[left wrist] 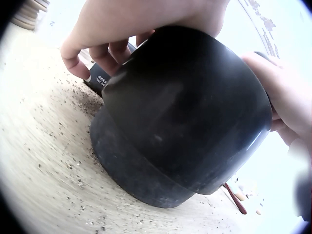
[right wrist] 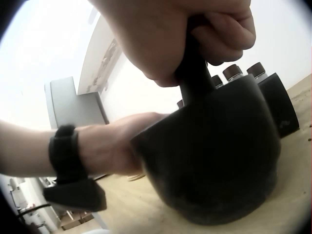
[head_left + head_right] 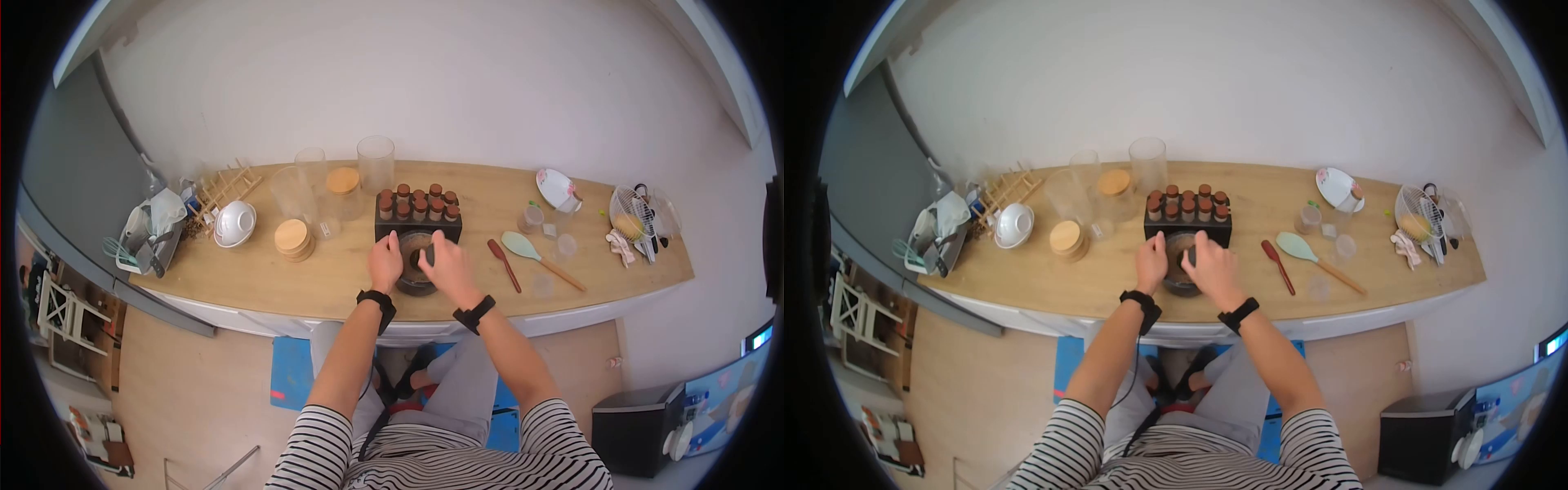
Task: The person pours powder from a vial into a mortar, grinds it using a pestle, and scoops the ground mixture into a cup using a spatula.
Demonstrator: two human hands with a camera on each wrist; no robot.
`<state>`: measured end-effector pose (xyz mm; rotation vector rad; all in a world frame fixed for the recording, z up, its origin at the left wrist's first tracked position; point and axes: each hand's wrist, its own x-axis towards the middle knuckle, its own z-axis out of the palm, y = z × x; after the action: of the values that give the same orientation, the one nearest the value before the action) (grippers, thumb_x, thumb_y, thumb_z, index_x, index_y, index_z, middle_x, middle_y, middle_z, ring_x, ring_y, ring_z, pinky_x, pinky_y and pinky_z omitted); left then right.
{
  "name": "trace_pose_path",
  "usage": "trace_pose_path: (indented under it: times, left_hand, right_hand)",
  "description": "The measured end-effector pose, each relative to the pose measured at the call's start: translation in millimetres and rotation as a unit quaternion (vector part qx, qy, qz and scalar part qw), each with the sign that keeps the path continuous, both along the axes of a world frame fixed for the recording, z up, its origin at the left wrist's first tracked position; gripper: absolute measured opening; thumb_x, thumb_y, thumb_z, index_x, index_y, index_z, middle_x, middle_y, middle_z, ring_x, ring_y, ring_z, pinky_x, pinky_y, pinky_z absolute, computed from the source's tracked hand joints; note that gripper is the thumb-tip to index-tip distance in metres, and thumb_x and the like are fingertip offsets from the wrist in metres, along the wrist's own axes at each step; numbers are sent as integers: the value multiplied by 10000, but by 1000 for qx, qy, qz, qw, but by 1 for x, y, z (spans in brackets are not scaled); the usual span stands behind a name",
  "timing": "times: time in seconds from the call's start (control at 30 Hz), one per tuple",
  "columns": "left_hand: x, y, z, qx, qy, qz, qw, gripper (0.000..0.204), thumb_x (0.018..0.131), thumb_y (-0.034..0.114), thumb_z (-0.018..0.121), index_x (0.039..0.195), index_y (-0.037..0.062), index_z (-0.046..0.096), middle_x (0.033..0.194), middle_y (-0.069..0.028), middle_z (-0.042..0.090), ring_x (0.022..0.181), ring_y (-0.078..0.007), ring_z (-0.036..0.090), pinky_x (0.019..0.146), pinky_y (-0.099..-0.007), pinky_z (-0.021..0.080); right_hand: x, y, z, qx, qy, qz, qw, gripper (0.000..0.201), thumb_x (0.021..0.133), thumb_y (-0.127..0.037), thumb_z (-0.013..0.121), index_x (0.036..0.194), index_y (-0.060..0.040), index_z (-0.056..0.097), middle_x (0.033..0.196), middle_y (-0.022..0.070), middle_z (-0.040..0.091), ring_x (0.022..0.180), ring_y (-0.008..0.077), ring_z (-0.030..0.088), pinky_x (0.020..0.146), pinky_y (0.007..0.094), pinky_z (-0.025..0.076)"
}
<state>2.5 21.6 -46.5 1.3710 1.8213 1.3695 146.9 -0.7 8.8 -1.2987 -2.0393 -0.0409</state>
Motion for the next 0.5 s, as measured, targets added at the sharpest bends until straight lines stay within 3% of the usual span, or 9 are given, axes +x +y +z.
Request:
trace_pose_path:
  times: [0.07, 0.17, 0.27, 0.37, 0.5]
  left_hand:
    - [0, -1, 3, -20, 8, 4, 1000, 438, 999, 368, 425, 881, 14, 654, 828, -240, 644, 812, -446, 600, 696, -479, 460]
    - [-1, 0, -1, -25, 20, 8, 999, 439, 998, 372, 426, 883, 15, 654, 835, -236, 646, 820, -443, 601, 705, -477, 462]
    - [-1, 3, -6, 25, 7, 11, 1000, 434, 1004, 358, 456, 880, -12, 644, 771, -257, 612, 742, -432, 592, 649, -436, 452]
    - [-3, 2, -5, -24, -18, -11, 1000, 435, 996, 382, 435, 883, 26, 659, 830, -227, 649, 814, -436, 603, 706, -464, 468]
    - [-1, 0, 1, -27, -13, 3, 1000, 430, 995, 381, 438, 887, 30, 661, 825, -229, 647, 807, -434, 603, 700, -459, 467]
  right_hand:
    - [5, 16, 9, -81, 13, -85, 993, 329, 819, -283, 666, 950, -10, 538, 749, 219, 661, 683, 397, 655, 575, 470, 531]
    - [-4, 36, 19, -138, -5, -120, 983, 348, 815, -297, 671, 945, 1, 546, 778, 226, 672, 712, 399, 665, 609, 463, 548]
    - [-20, 35, 27, -133, -43, -75, 987, 376, 799, -317, 685, 947, 4, 555, 773, 214, 673, 721, 388, 672, 617, 451, 556]
    - [-24, 10, 23, -60, -88, 48, 993, 392, 795, -279, 695, 1020, -5, 529, 778, 184, 665, 706, 361, 669, 589, 441, 542]
    - [-11, -10, 10, -44, -65, 4, 997, 372, 810, -281, 679, 996, 0, 521, 783, 188, 666, 686, 369, 665, 558, 453, 532]
